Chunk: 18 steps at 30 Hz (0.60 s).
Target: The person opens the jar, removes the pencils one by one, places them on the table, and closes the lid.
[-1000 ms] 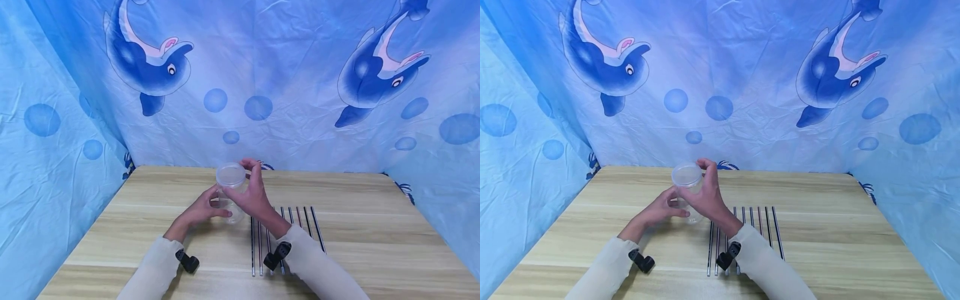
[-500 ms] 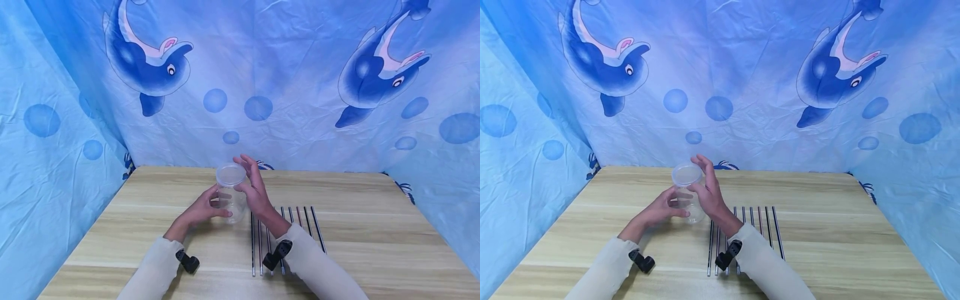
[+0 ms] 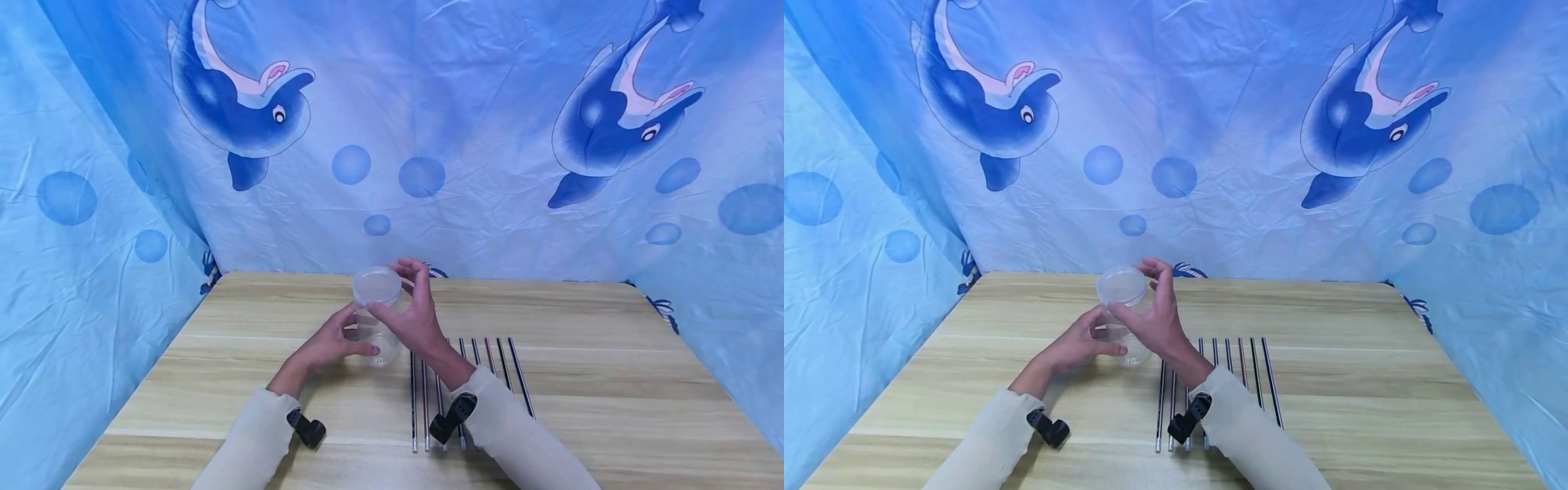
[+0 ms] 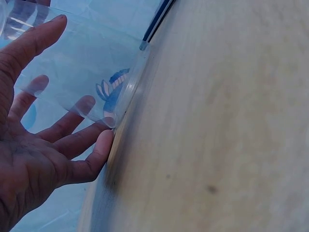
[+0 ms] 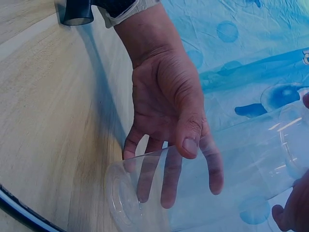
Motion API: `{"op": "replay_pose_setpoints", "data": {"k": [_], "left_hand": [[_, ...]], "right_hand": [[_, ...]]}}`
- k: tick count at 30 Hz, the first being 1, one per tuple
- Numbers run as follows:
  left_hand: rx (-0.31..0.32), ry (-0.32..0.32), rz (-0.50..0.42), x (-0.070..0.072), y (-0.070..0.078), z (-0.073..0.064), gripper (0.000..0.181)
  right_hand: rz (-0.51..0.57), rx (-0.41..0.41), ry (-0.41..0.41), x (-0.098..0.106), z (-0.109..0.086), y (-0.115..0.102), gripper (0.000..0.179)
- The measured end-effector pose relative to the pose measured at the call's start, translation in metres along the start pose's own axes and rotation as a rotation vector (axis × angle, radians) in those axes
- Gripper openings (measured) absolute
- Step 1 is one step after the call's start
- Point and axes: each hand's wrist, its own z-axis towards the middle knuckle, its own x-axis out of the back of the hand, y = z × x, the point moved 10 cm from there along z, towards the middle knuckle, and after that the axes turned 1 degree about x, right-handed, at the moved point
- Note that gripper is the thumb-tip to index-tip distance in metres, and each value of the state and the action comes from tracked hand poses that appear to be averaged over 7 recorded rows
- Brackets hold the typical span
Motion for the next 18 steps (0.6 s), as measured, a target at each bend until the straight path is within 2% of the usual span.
{"op": "replay_pose_setpoints", "data": {"k": [4,8,15,18], "left_hand": [[-0.017,-0.004,0.033,-0.0012,0.0003,0.0006,0.091],[-0.035,-0.015,0.028,-0.0027,0.0008,0.0,0.091],[-0.032,-0.026,-0.023,-0.0024,0.0017,-0.0028,0.095],[-0.037,-0.028,-0.023,-0.0022,0.0026,-0.0035,0.095]], "right_hand": [[-0.081,-0.009,0.026,0.0012,-0.0011,0.001,0.081],[-0.11,-0.011,0.008,-0.0001,-0.002,0.0013,0.087],[0.118,-0.079,-0.104,-0.0059,-0.0023,0.0086,0.08],[0.159,-0.077,-0.126,-0.0061,-0.0019,0.0086,0.079]]}}
